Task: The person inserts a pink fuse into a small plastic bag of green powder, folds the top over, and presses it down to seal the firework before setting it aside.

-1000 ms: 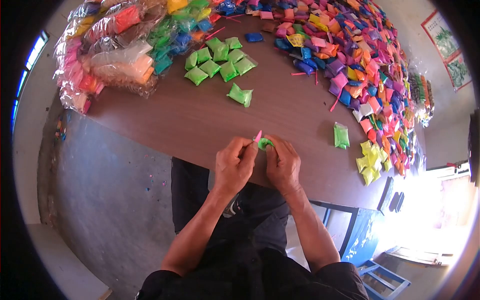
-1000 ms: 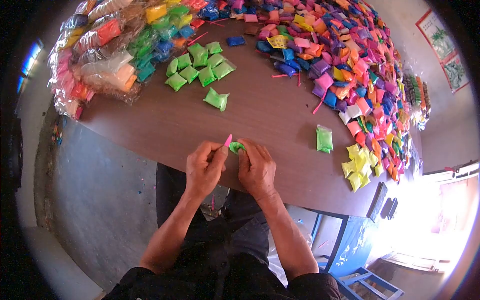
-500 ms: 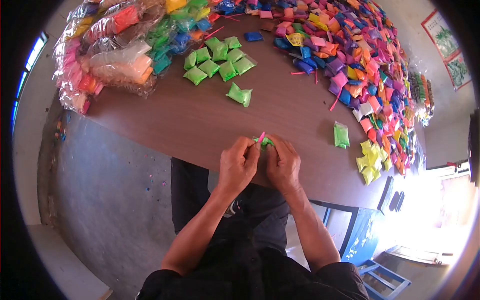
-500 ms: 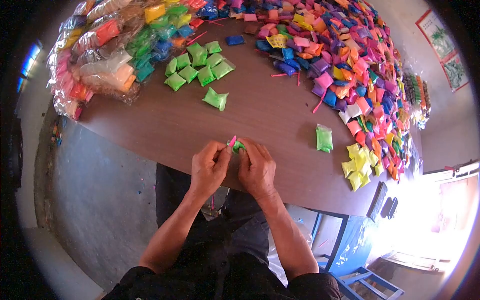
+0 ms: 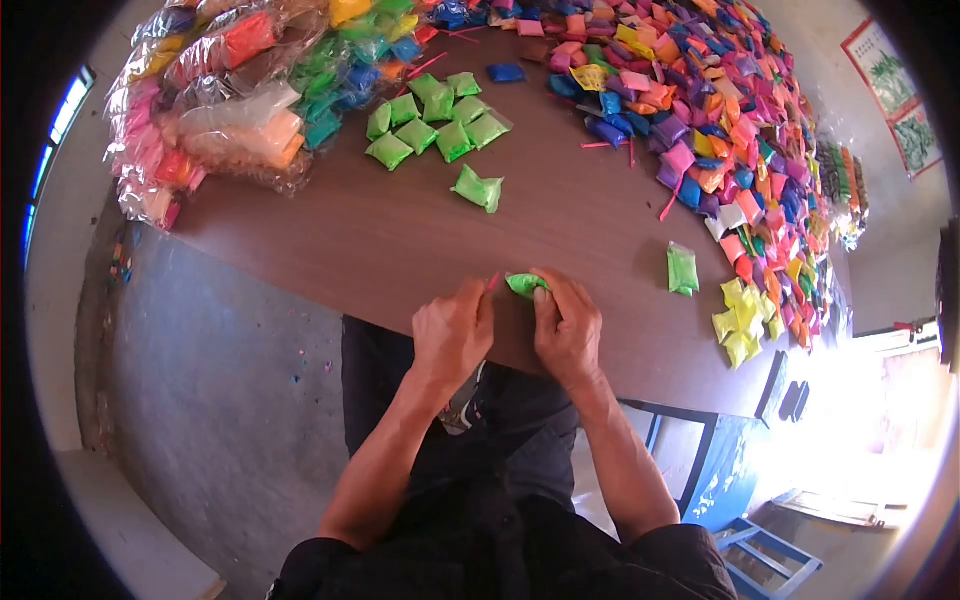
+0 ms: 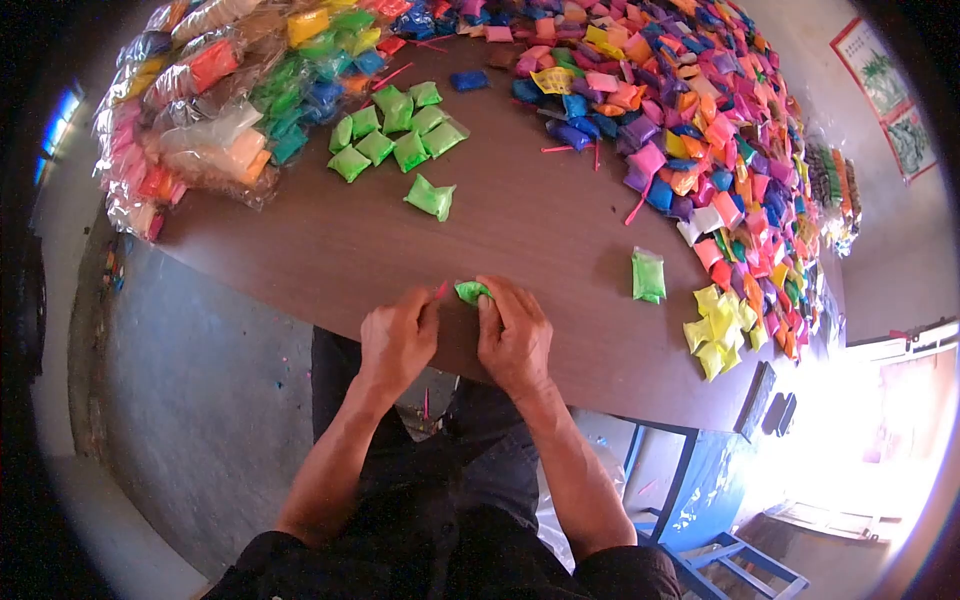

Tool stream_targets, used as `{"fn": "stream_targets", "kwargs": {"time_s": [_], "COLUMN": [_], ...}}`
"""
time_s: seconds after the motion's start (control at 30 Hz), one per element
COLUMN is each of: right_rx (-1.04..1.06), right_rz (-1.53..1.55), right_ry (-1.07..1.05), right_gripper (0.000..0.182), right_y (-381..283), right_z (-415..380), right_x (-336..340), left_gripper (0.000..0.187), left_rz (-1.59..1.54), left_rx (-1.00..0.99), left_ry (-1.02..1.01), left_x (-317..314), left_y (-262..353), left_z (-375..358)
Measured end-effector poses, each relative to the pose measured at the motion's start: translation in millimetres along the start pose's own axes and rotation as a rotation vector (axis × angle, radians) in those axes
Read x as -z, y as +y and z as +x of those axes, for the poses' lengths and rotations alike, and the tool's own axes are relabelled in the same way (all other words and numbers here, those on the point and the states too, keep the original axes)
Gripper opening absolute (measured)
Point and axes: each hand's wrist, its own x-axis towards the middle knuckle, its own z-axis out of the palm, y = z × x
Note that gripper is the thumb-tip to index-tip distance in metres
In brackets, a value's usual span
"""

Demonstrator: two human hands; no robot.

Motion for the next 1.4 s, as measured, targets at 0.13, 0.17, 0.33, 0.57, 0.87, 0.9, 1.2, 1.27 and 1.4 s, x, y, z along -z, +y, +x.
{"fn": "stream_targets", "kwargs": {"time_s": [0.13, 0.17, 0.33, 0.57, 0.87, 0.9, 1.2, 1.27, 1.4], "right_rx": [0.005, 0.012, 0.038, 0.063, 0.024, 0.013, 0.062, 0.067, 0.070], "right_rz": [0.019, 0.022, 0.053, -0.165, -0.294, -0.286, -0.246, -0.228, -0.248], "right_ry": [0.001, -0.002, 0.020, 0.064, 0.022, -0.001, 0.021, 0.012, -0.011], "right_gripper": [0.022, 0.022, 0.024, 0.026, 0.037, 0.039, 0.040, 0.038, 0.034], "right_y": [2.2, 2.8, 1.3, 6.3, 25.1, 23.3, 17.5, 18.4, 20.3], "right_z": [-1.0, -0.6, 1.3, -3.6, -20.3, -21.6, -23.0, -20.4, -21.7], "right_x": [-2.4, -2.2, 1.5, 20.1, 40.8, 43.3, 47.8, 48.0, 48.7], "left_gripper": [0.010, 0.010, 0.012, 0.014, 0.013, 0.016, 0.018, 0.017, 0.007], "left_rz": [-0.333, -0.466, -0.056, -0.132, -0.032, -0.040, 0.261, 0.343, 0.083], "left_rx": [0.125, 0.154, 0.018, 0.123, -0.060, -0.039, 0.199, 0.104, -0.007], "left_ry": [-0.023, -0.044, 0.023, 0.118, -0.148, -0.104, 0.293, 0.324, 0.070], "left_x": [16.0, 19.2, -0.8, 39.3, 13.0, 9.2, 93.6, 120.5, 47.8], "left_y": [15.1, 20.8, 0.4, -36.4, 18.1, 17.6, -117.1, -103.3, -13.0], "left_z": [8.7, 10.8, 4.3, -4.9, -34.2, -33.6, -10.4, -3.6, -0.1]}}
